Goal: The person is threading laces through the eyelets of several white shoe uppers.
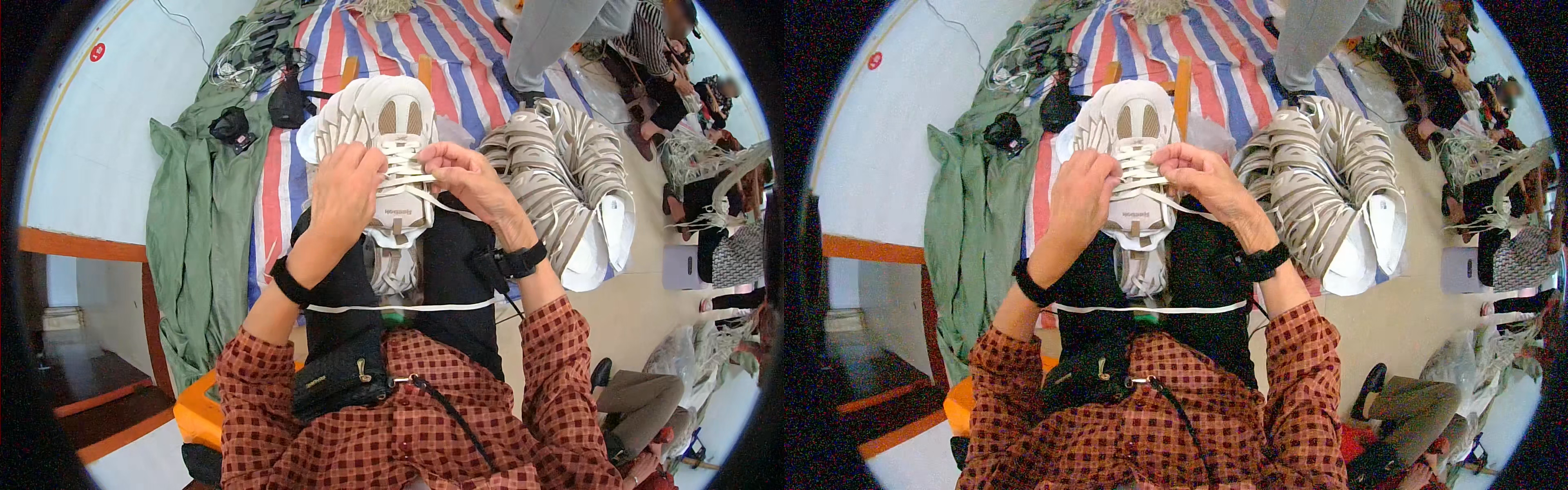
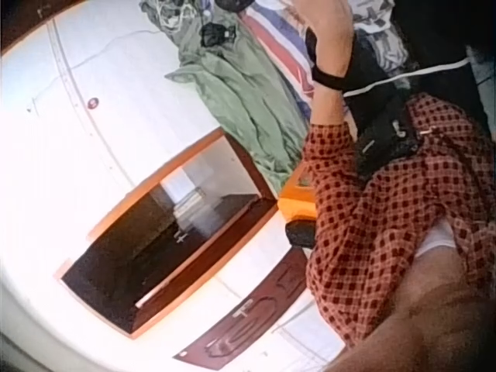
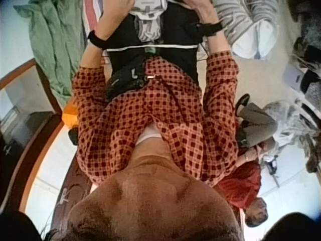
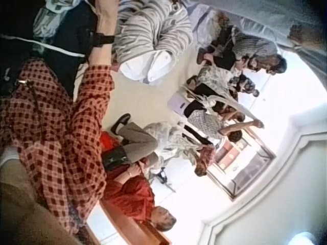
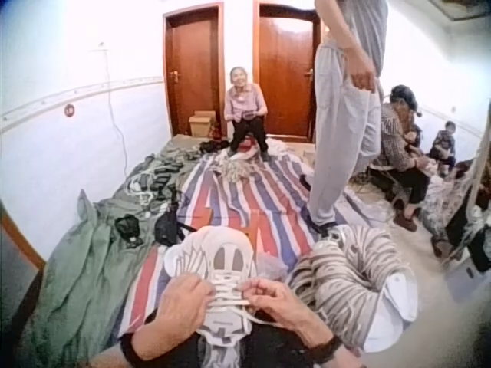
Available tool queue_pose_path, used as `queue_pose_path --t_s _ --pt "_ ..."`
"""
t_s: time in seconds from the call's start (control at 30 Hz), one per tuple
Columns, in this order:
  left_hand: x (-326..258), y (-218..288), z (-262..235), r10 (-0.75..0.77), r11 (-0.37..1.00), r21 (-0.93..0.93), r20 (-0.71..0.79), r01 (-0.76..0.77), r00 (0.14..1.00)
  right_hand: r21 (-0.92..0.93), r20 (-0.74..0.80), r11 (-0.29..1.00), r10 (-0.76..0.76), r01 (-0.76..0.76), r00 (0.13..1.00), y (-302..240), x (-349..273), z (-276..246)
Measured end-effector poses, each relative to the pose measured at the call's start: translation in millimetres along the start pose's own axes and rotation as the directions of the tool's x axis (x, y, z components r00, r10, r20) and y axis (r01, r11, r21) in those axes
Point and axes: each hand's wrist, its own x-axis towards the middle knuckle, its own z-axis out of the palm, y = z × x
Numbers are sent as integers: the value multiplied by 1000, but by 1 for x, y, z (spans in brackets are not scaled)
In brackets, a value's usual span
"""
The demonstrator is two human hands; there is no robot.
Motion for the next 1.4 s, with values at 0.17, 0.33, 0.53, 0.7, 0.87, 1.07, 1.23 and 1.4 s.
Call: queue_pose_path --t_s 0.17,0.33,0.53,0.7,0.87,1.07,1.23,1.4 --pt "-37 -4 -46 -313 623 -544 486 562 816 26 39 1000 -4 3 999 2 0 -5" --pt "-74 -5 -141 -337 350 -582 653 734 678 -486 -97 873 -88 30 991 1 5 18" --pt "-123 -43 -153 -349 314 -312 840 897 415 -698 -219 685 -484 211 847 18 6 45" --pt "-87 -16 -77 -423 623 -470 470 625 775 -479 -413 876 -286 61 865 17 -12 33" --pt "-21 11 -14 -263 887 -374 68 269 962 -621 -429 783 -304 -33 850 31 -27 25" --pt "10 11 -14 73 983 158 138 -94 988 -669 -393 742 -326 -25 860 33 -31 27" --pt "20 9 -16 9 963 248 353 -103 935 -699 -365 710 -254 -84 896 21 -41 28" --pt "22 -9 -22 69 998 -19 451 -68 890 -438 -316 880 42 -185 948 15 -46 24"
